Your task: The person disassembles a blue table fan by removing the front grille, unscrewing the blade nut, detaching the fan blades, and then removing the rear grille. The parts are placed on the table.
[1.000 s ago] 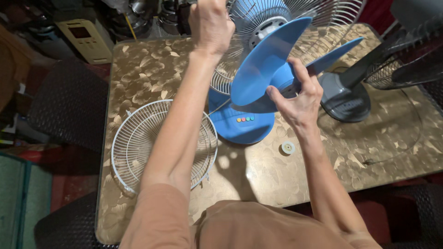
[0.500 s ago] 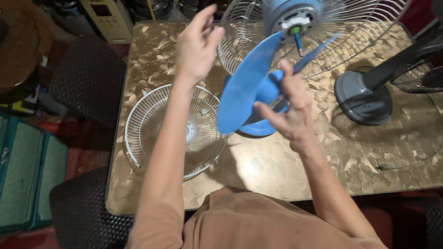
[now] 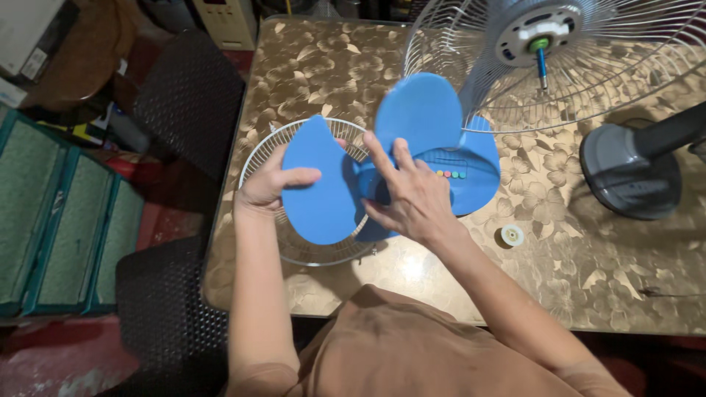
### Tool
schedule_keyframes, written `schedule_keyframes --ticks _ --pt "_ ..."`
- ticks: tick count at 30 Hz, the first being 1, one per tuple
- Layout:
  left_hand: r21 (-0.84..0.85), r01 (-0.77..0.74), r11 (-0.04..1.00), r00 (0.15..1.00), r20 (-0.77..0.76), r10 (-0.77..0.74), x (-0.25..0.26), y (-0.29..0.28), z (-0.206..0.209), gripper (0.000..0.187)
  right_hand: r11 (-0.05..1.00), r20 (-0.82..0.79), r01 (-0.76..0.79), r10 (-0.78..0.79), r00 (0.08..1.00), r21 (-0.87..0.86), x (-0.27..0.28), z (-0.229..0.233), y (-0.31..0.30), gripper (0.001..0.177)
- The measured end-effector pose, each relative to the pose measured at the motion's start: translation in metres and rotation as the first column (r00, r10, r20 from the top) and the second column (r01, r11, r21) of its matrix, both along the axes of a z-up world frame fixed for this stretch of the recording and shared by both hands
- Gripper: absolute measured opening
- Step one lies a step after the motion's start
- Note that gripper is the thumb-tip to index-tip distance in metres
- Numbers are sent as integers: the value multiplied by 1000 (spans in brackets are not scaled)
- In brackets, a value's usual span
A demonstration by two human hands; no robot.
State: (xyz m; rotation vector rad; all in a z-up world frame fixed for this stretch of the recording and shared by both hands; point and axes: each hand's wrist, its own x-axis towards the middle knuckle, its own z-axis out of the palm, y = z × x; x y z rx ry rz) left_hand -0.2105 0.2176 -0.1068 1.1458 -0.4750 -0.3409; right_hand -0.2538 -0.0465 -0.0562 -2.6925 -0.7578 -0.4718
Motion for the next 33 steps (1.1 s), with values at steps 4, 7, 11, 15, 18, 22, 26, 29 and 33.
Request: schedule_keyframes --ticks 4,7,11,15,18,22,26,29,33 --pt "-97 -234 967 943 -266 201 7 28 -48 59 978 -27 -105 112 993 182 18 -16 2 120" --pt "-71 -286 956 887 -397 236 17 38 -103 55 987 -342 153 -158 926 -42 33 -42 -14 111" --pt "89 -266 960 790 -550 270 16 3 -179 64 945 -719 306 -132 682 116 50 -94 -64 49" --pt "-20 -117 993 720 -691 71 4 -55 -223 72 926 -765 314 -46 643 209 45 -141 -133 42" --pt "-170 138 976 663 -717 -218 -17 -82 -226 92 874 -825 427 -54 562 233 32 -158 -175 36" --pt "-161 352 922 568 -746 -347 -46 -89 -206 109 863 -850 465 -85 520 198 17 -172 -203 38" --pt "154 462 873 517 -847 -125 -61 -85 -182 109 833 -868 522 -113 484 182 13 -179 -210 32" --pt "183 516 837 536 -831 -149 -66 -75 -187 109 888 -840 445 -154 521 113 15 -182 -206 43" --pt "274 108 956 520 -835 180 -63 -74 -247 86 886 -847 439 -112 520 152 20 -182 -189 37"
